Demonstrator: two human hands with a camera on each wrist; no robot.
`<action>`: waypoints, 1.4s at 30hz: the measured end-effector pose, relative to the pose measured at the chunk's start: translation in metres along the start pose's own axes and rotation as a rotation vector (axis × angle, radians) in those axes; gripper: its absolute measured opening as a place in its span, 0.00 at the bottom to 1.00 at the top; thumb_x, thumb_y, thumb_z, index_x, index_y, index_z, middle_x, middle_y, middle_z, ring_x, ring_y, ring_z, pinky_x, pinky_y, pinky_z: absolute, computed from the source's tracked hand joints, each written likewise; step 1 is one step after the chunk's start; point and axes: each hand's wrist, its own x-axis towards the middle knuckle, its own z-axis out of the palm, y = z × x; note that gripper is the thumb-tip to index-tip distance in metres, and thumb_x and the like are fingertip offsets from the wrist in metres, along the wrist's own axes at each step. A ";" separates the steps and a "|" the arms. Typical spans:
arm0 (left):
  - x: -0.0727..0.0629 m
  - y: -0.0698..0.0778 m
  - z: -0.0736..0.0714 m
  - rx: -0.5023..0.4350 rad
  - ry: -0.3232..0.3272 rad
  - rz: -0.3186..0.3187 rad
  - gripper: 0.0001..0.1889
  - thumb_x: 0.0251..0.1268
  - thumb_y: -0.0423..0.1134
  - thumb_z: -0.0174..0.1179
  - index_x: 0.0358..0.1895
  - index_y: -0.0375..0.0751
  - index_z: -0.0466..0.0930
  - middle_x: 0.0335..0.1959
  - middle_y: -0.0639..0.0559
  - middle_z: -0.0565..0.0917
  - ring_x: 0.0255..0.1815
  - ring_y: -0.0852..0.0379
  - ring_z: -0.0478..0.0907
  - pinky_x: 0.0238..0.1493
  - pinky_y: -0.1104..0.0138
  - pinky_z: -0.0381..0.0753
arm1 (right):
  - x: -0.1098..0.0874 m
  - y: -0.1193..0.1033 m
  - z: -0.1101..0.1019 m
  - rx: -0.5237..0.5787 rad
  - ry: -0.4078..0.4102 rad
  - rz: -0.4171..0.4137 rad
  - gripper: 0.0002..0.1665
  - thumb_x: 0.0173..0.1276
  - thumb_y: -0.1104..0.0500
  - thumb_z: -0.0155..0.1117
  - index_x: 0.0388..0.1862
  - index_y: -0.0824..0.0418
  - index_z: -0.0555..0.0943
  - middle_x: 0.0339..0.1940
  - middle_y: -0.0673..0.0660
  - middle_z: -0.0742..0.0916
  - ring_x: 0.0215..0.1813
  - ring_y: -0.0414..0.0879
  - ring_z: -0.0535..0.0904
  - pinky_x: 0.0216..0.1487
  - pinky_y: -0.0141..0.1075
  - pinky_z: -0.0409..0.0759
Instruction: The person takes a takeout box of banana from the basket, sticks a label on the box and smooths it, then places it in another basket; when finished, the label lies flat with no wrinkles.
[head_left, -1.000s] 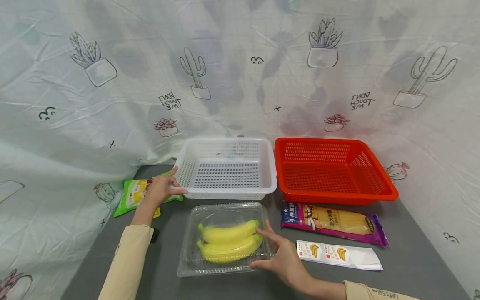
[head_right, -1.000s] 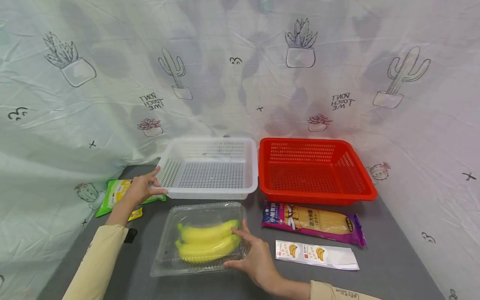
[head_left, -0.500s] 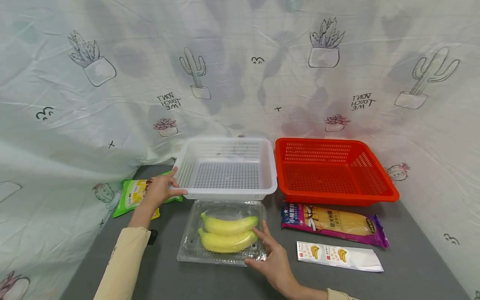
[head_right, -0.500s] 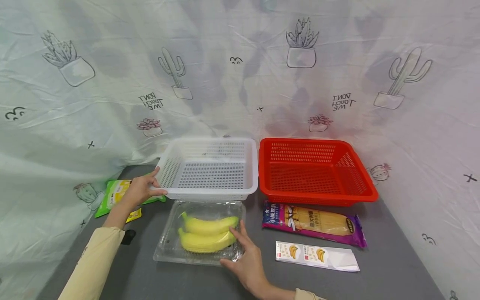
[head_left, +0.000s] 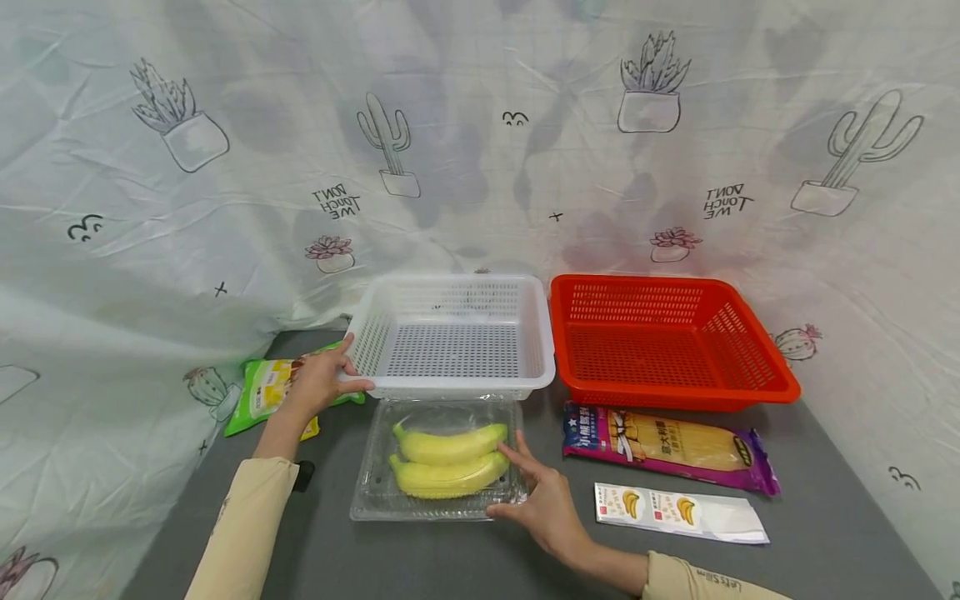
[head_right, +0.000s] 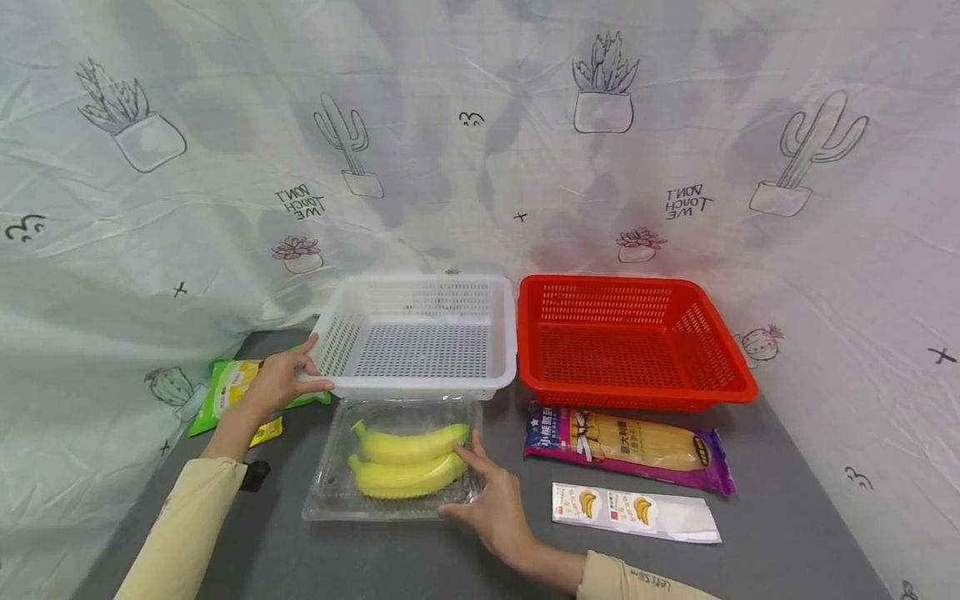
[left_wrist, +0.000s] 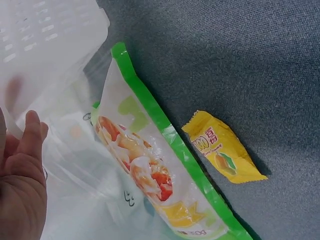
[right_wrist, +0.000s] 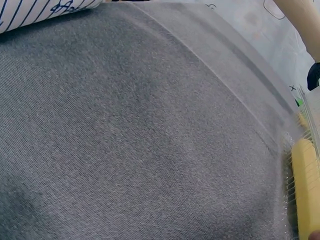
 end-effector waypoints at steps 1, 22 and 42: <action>0.000 0.000 0.000 0.007 -0.001 0.003 0.16 0.49 0.48 0.72 0.24 0.40 0.80 0.72 0.36 0.59 0.16 0.56 0.65 0.26 0.62 0.68 | 0.001 0.000 0.000 0.006 -0.001 -0.002 0.48 0.36 0.66 0.83 0.62 0.64 0.76 0.71 0.66 0.65 0.66 0.63 0.65 0.56 0.44 0.73; -0.046 0.084 0.002 -0.061 0.262 0.043 0.13 0.59 0.33 0.67 0.46 0.34 0.82 0.63 0.33 0.73 0.46 0.35 0.79 0.48 0.45 0.75 | -0.004 -0.005 0.011 -0.138 0.068 -0.032 0.53 0.39 0.66 0.82 0.68 0.60 0.71 0.74 0.62 0.64 0.69 0.58 0.63 0.60 0.46 0.71; -0.106 0.254 0.104 -0.722 -0.123 0.409 0.07 0.68 0.34 0.59 0.44 0.44 0.84 0.50 0.55 0.83 0.52 0.64 0.78 0.44 0.73 0.79 | -0.032 0.036 -0.078 0.273 0.119 0.219 0.36 0.59 0.71 0.67 0.68 0.69 0.68 0.66 0.66 0.74 0.61 0.51 0.76 0.49 0.34 0.79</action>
